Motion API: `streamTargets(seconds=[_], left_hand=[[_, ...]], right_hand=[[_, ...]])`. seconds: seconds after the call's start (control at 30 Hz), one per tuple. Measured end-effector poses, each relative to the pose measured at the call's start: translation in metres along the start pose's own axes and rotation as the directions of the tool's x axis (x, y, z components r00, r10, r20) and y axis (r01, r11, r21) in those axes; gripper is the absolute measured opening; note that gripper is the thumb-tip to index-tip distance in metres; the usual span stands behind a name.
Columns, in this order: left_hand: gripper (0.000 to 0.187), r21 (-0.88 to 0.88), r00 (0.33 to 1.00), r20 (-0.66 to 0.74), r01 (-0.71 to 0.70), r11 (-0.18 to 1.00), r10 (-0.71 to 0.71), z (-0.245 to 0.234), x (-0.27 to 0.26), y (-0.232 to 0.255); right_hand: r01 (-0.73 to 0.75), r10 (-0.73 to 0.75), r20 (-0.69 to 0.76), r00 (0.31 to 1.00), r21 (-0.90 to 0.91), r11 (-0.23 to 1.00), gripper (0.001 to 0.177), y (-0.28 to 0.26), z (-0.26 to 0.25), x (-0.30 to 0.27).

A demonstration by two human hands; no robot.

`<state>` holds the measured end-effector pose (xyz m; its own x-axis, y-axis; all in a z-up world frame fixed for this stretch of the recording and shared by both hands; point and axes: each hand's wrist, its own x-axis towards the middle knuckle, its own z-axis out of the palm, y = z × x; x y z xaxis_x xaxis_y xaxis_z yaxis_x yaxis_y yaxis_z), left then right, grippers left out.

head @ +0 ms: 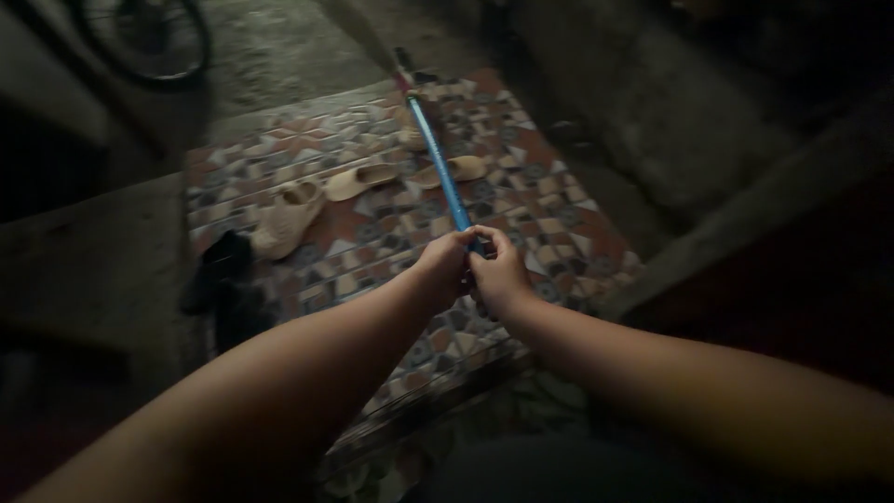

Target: Assembling a small hand broom by attaching the brush head to the handle.

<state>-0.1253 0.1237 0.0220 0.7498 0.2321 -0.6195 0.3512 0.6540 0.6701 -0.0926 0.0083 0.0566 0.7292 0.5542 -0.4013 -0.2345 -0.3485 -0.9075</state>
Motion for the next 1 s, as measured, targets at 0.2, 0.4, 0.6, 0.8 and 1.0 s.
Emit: streamTargets(seconds=[0.2,0.4,0.6,0.8,1.0], left_hand=[[0.035,0.193,0.962,0.238,0.085,0.977,-0.131,0.076,0.056,-0.025],[0.042,0.215,0.918,0.299,0.200,0.956,-0.259,0.135,0.056,-0.035],[0.052,0.222,0.859,0.278,0.377,0.899,-0.429,0.119,0.069,-0.068],[0.051,0.210,0.844,0.311,0.388,0.897,-0.437,0.067,0.049,-0.067],[0.035,-0.003,0.859,0.308,0.430,0.903,-0.409,-0.005,0.036,-0.069]], right_hand=[[-0.035,0.038,-0.276,0.960,0.015,0.999,0.047,-0.004,-0.073,0.002],[-0.268,0.297,-0.316,0.901,0.133,0.954,0.032,0.038,-0.136,0.046],[-0.525,0.528,-0.039,0.848,0.067,0.848,0.019,0.105,-0.163,0.077],[-0.548,0.543,0.074,0.837,0.123,0.828,0.013,0.139,-0.114,0.091],[-0.631,0.603,0.263,0.753,0.029,0.775,0.014,0.088,-0.043,0.071]])
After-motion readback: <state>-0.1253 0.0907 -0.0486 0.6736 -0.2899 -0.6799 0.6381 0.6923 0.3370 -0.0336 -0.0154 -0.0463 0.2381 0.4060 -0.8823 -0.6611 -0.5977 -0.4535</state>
